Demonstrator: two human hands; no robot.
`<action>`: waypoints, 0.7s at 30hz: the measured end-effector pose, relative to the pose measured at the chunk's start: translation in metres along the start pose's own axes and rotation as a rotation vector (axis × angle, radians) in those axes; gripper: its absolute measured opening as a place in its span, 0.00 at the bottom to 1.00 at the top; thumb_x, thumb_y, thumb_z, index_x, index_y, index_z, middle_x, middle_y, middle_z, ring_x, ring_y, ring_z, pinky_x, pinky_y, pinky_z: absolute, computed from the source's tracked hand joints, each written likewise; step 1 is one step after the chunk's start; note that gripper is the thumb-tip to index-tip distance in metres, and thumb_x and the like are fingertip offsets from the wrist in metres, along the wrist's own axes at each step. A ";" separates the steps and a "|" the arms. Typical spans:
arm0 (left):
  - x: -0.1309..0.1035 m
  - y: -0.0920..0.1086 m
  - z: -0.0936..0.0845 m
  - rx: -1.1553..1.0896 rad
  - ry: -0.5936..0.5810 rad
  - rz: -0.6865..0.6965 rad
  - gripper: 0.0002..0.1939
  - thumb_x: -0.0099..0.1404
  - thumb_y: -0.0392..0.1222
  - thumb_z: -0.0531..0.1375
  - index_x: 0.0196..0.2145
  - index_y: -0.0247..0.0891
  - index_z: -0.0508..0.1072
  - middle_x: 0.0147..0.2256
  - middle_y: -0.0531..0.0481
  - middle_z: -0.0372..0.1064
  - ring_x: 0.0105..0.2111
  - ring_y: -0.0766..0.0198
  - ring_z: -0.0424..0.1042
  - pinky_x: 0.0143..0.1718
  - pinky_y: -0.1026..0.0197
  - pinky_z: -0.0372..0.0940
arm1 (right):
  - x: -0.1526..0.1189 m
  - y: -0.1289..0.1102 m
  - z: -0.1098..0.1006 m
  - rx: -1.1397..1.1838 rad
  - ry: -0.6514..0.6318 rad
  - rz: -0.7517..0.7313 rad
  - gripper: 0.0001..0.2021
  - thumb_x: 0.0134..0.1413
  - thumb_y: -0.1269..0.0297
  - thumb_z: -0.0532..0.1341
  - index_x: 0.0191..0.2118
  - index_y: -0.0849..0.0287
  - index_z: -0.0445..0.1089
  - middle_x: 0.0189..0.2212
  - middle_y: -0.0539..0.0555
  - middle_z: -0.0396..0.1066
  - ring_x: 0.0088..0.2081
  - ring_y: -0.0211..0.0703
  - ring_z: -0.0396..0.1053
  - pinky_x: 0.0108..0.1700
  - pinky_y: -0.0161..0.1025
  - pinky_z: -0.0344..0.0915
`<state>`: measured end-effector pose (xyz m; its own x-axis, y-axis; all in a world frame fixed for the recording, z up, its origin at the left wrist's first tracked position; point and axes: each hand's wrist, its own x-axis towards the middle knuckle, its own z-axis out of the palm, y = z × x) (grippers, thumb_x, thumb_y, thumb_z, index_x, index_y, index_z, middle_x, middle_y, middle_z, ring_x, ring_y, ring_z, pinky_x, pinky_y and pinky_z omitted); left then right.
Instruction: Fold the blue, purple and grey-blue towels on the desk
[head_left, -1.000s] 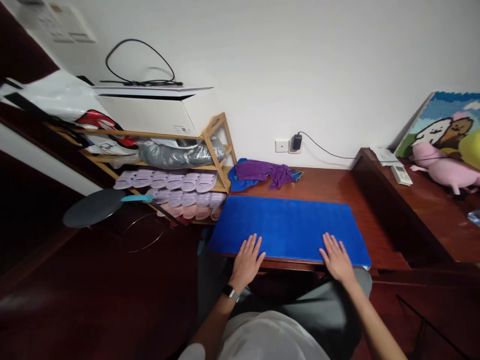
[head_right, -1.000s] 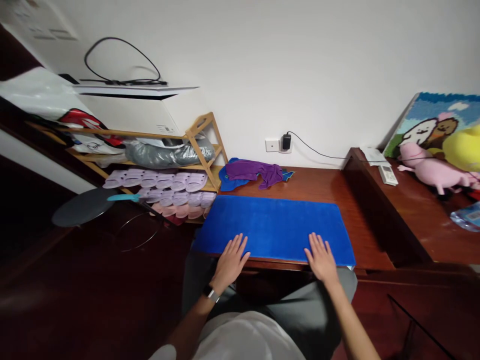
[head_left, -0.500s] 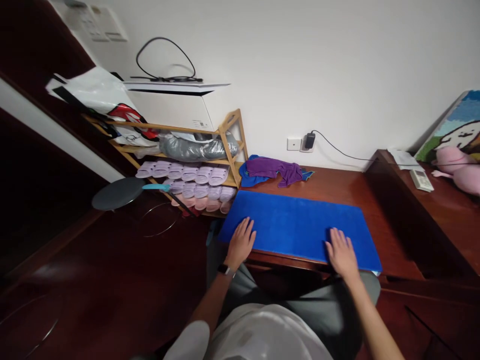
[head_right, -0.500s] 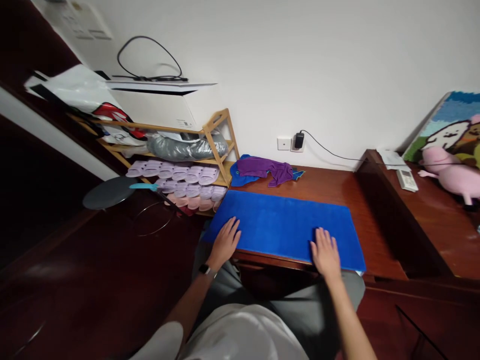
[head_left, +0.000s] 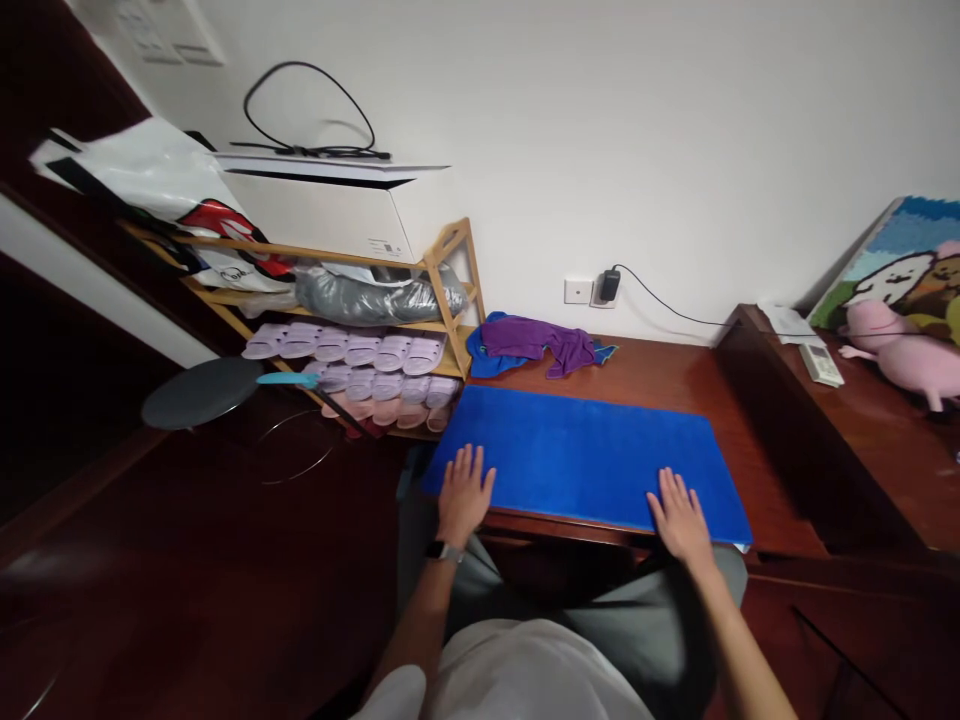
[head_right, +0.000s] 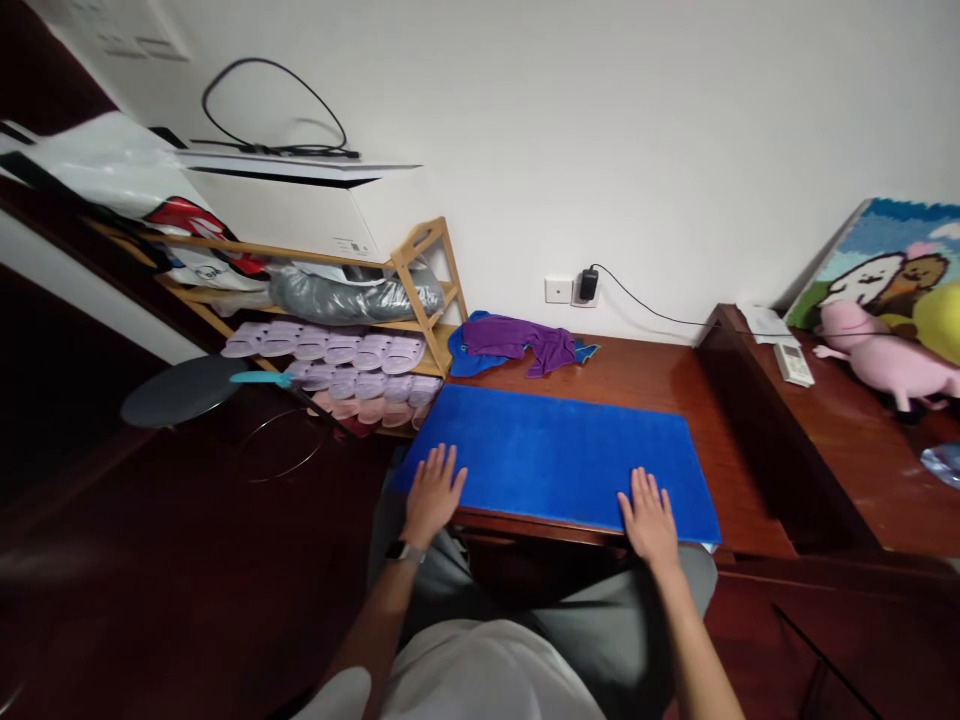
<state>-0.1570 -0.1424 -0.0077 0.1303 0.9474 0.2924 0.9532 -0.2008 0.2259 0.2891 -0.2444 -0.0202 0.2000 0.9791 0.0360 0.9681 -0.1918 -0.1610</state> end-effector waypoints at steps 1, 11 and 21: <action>-0.002 -0.019 -0.004 0.014 0.017 -0.012 0.36 0.79 0.56 0.42 0.73 0.29 0.58 0.71 0.29 0.55 0.72 0.38 0.54 0.70 0.31 0.53 | -0.004 0.020 -0.002 -0.013 -0.003 0.055 0.40 0.72 0.43 0.34 0.78 0.65 0.45 0.77 0.59 0.46 0.77 0.53 0.41 0.76 0.57 0.41; -0.020 -0.068 -0.015 0.057 0.058 -0.010 0.38 0.79 0.58 0.40 0.72 0.26 0.57 0.69 0.26 0.59 0.71 0.38 0.56 0.68 0.32 0.57 | -0.023 0.083 0.003 -0.006 0.043 0.210 0.45 0.68 0.41 0.31 0.77 0.69 0.45 0.77 0.62 0.44 0.77 0.56 0.42 0.76 0.57 0.41; -0.033 -0.078 -0.018 0.017 0.126 0.020 0.36 0.79 0.55 0.41 0.74 0.26 0.54 0.70 0.28 0.59 0.72 0.41 0.56 0.70 0.37 0.57 | -0.029 0.091 0.003 0.038 0.140 0.174 0.47 0.67 0.39 0.29 0.76 0.72 0.50 0.75 0.64 0.49 0.76 0.58 0.44 0.75 0.57 0.41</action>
<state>-0.2403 -0.1629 -0.0182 0.1152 0.9043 0.4111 0.9554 -0.2141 0.2033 0.3705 -0.2904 -0.0392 0.3853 0.9121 0.1402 0.9112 -0.3520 -0.2141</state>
